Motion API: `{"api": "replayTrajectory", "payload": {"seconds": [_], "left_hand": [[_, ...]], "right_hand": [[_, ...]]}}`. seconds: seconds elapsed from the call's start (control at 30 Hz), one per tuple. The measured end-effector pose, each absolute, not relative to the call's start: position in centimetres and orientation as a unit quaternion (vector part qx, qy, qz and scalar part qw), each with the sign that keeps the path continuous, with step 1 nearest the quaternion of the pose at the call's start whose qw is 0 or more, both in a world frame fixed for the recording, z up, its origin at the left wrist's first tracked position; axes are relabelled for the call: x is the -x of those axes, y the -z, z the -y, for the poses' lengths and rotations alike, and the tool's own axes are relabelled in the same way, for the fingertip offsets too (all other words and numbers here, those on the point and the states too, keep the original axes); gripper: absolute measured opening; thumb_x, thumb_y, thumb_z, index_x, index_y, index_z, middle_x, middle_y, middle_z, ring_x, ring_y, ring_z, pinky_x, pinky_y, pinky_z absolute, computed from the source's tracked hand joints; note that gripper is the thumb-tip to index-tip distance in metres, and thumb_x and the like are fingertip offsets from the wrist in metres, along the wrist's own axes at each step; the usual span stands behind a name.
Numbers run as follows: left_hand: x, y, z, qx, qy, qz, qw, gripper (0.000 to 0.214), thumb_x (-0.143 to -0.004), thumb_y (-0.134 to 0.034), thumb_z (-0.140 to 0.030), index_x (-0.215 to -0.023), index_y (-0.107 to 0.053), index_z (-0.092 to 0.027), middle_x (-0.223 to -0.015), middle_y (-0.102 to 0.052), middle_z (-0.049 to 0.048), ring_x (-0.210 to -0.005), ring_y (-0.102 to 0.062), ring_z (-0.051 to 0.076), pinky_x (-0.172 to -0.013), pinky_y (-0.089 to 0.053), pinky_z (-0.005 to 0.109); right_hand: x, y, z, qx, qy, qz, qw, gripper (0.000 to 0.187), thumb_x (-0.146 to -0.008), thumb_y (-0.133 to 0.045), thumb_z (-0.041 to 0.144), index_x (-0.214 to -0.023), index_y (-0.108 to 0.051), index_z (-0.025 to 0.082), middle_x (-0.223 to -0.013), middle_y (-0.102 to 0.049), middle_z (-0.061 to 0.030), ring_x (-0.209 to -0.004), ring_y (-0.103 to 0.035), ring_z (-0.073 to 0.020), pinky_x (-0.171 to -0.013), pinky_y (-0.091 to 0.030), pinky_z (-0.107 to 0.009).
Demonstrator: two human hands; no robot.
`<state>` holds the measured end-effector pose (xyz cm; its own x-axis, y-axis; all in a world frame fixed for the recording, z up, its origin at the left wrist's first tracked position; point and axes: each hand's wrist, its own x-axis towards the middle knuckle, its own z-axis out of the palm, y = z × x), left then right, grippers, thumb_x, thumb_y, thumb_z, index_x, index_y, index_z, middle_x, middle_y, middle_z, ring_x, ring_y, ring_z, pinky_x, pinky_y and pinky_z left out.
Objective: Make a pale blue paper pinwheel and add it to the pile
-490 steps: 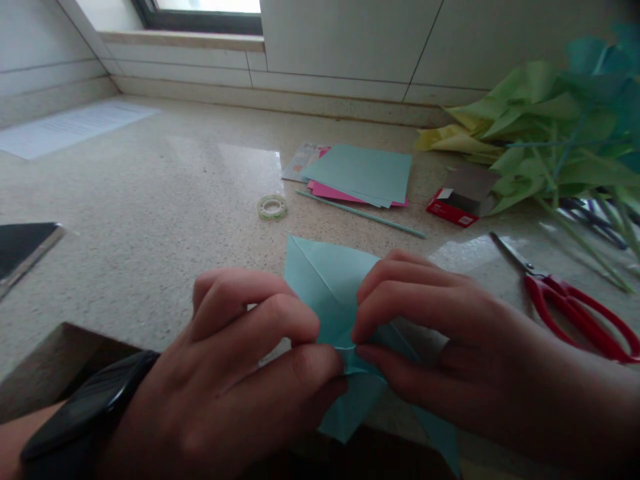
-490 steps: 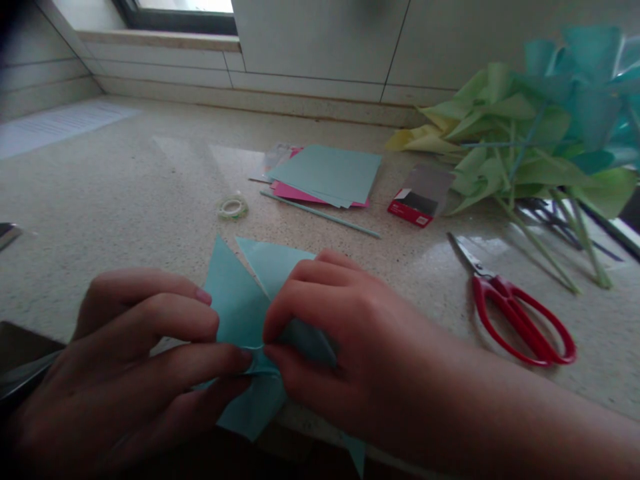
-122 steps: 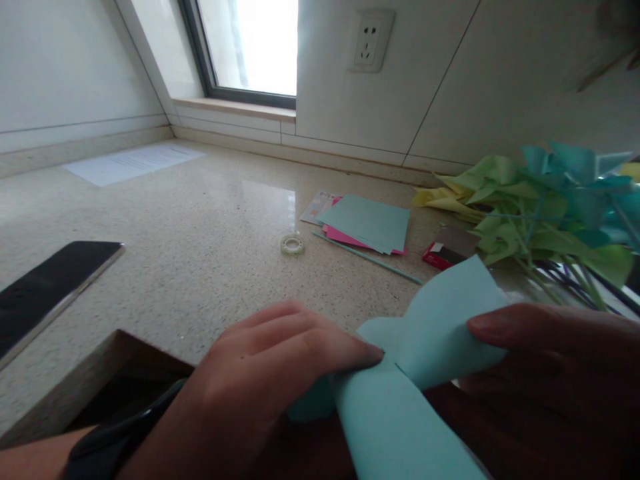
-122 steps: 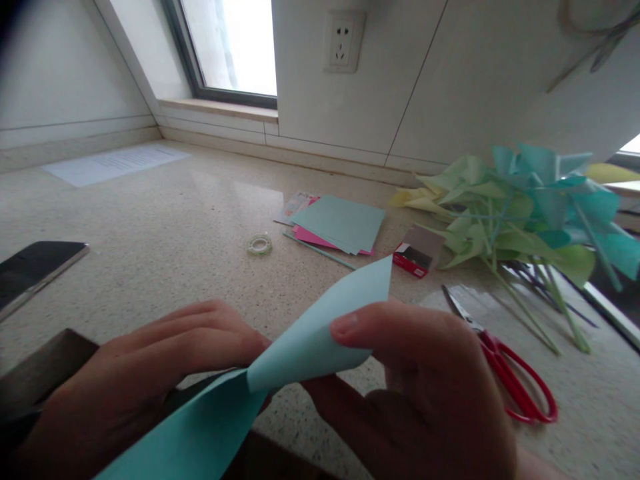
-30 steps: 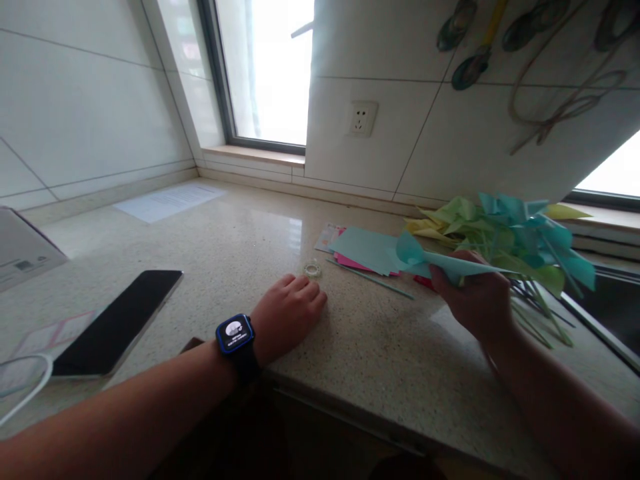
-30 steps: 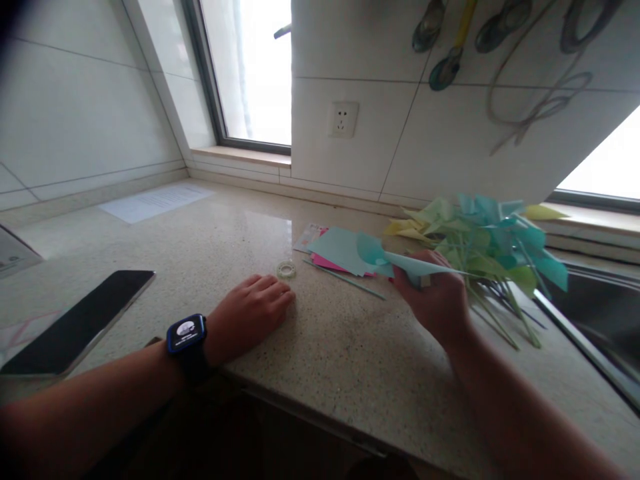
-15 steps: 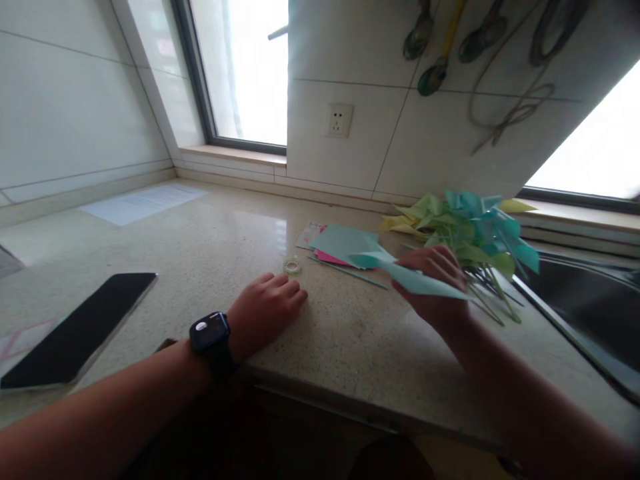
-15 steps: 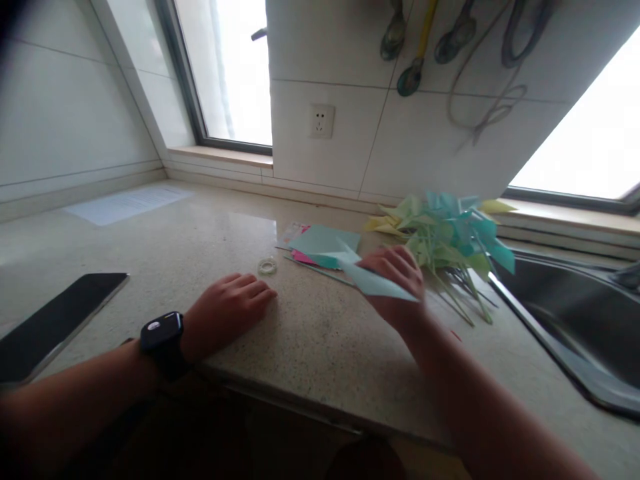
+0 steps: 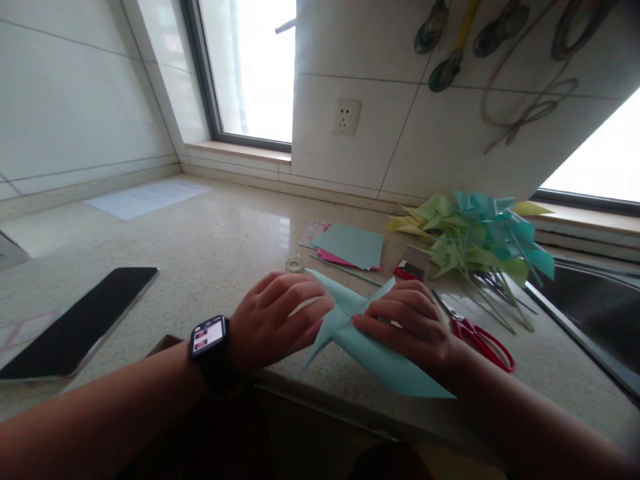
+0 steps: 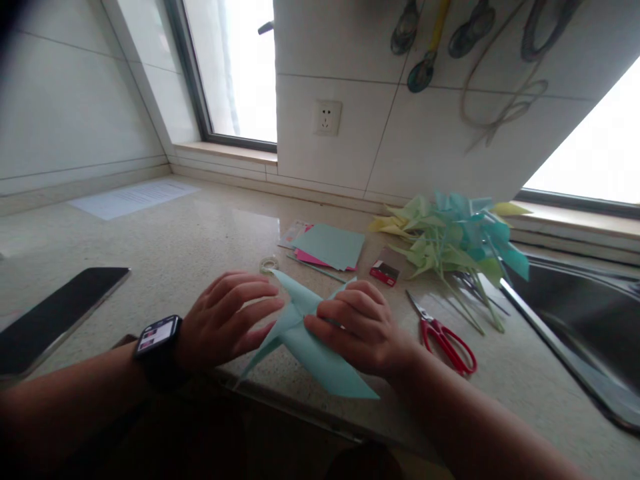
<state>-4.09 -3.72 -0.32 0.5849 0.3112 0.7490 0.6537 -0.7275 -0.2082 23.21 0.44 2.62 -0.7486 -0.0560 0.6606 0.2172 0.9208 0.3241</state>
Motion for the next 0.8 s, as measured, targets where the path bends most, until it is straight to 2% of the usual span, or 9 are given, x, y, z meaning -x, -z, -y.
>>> {"api": "replayTrajectory", "payload": {"seconds": [0.1, 0.2, 0.27, 0.37, 0.47, 0.57, 0.63, 0.8], "left_hand": [[4.0, -0.1, 4.4, 0.886, 0.340, 0.230, 0.214, 0.036, -0.092, -0.068, -0.020, -0.126, -0.059, -0.021, -0.121, -0.073, 0.0039, -0.118, -0.060, 0.020, -0.104, -0.047, 0.037], [3.4, -0.4, 4.7, 0.888, 0.366, 0.248, 0.129, 0.034, -0.091, -0.068, -0.018, -0.125, -0.062, -0.019, -0.123, -0.074, 0.0043, -0.119, -0.061, 0.020, -0.103, -0.047, 0.036], [2.8, -0.5, 4.8, 0.865, 0.413, 0.282, 0.036, 0.023, -0.090, -0.068, -0.016, -0.112, -0.067, -0.019, -0.110, -0.077, 0.0035, -0.110, -0.065, 0.020, -0.098, -0.049, 0.036], [1.9, -0.4, 4.9, 0.815, 0.453, 0.344, -0.113, 0.003, -0.086, -0.071, -0.019, -0.088, -0.070, -0.017, -0.084, -0.075, 0.0022, -0.084, -0.067, 0.018, -0.080, -0.054, 0.033], [1.2, -0.6, 5.3, 0.745, 0.442, 0.418, -0.273, 0.015, -0.086, -0.071, -0.028, -0.078, -0.069, -0.015, -0.072, -0.067, 0.0007, -0.065, -0.060, 0.014, -0.061, -0.050, 0.028], [0.7, -1.1, 5.5, 0.695, 0.414, 0.434, -0.396, 0.016, -0.087, -0.068, -0.030, -0.083, -0.073, -0.016, -0.076, -0.071, 0.0010, -0.071, -0.063, 0.016, -0.065, -0.050, 0.027], [0.4, -1.3, 5.5, 0.661, 0.409, 0.444, -0.446, 0.016, -0.085, -0.068, -0.031, -0.086, -0.074, -0.016, -0.079, -0.073, 0.0016, -0.073, -0.063, 0.016, -0.068, -0.050, 0.028], [0.1, -1.3, 5.1, 0.579, 0.405, 0.456, -0.542, 0.024, -0.082, -0.070, -0.037, -0.088, -0.074, -0.014, -0.074, -0.070, 0.0017, -0.063, -0.057, 0.014, -0.059, -0.044, 0.026]], "right_hand": [[-22.7, -2.7, -0.4, 0.050, 0.139, 0.922, 0.357, 0.024, -0.097, -0.050, 0.014, -0.111, -0.068, 0.022, -0.088, -0.074, -0.0051, -0.080, -0.061, -0.0200, -0.077, -0.050, -0.038], [-21.7, -2.4, -0.5, 0.072, 0.028, 0.918, 0.388, 0.018, -0.096, -0.055, 0.019, -0.106, -0.069, 0.023, -0.086, -0.071, -0.0050, -0.078, -0.062, -0.0189, -0.071, -0.051, -0.036], [-21.0, -2.2, -0.4, 0.103, -0.082, 0.905, 0.406, 0.006, -0.089, -0.066, 0.020, -0.094, -0.069, 0.022, -0.080, -0.068, -0.0037, -0.073, -0.061, -0.0173, -0.066, -0.051, -0.032], [-20.3, -1.9, 0.2, 0.180, -0.245, 0.867, 0.394, 0.006, -0.080, -0.071, 0.016, -0.080, -0.067, 0.020, -0.072, -0.064, -0.0012, -0.064, -0.059, -0.0146, -0.058, -0.049, -0.027], [-20.0, -1.8, 0.9, 0.252, -0.382, 0.810, 0.367, 0.007, -0.082, -0.069, 0.019, -0.077, -0.066, 0.018, -0.067, -0.060, 0.0009, -0.058, -0.055, -0.0125, -0.053, -0.046, -0.024], [-19.9, -1.8, 1.0, 0.269, -0.504, 0.742, 0.352, 0.008, -0.084, -0.071, 0.025, -0.080, -0.069, 0.018, -0.070, -0.064, -0.0001, -0.062, -0.058, -0.0134, -0.057, -0.050, -0.025], [-19.8, -1.6, 0.8, 0.266, -0.556, 0.708, 0.345, 0.010, -0.083, -0.072, 0.028, -0.085, -0.071, 0.019, -0.077, -0.069, -0.0016, -0.066, -0.061, -0.0141, -0.061, -0.052, -0.026], [-19.9, -1.0, 0.4, 0.293, -0.585, 0.676, 0.340, 0.019, -0.081, -0.078, 0.037, -0.085, -0.073, 0.019, -0.081, -0.071, -0.0020, -0.066, -0.062, -0.0133, -0.062, -0.053, -0.025]]}}
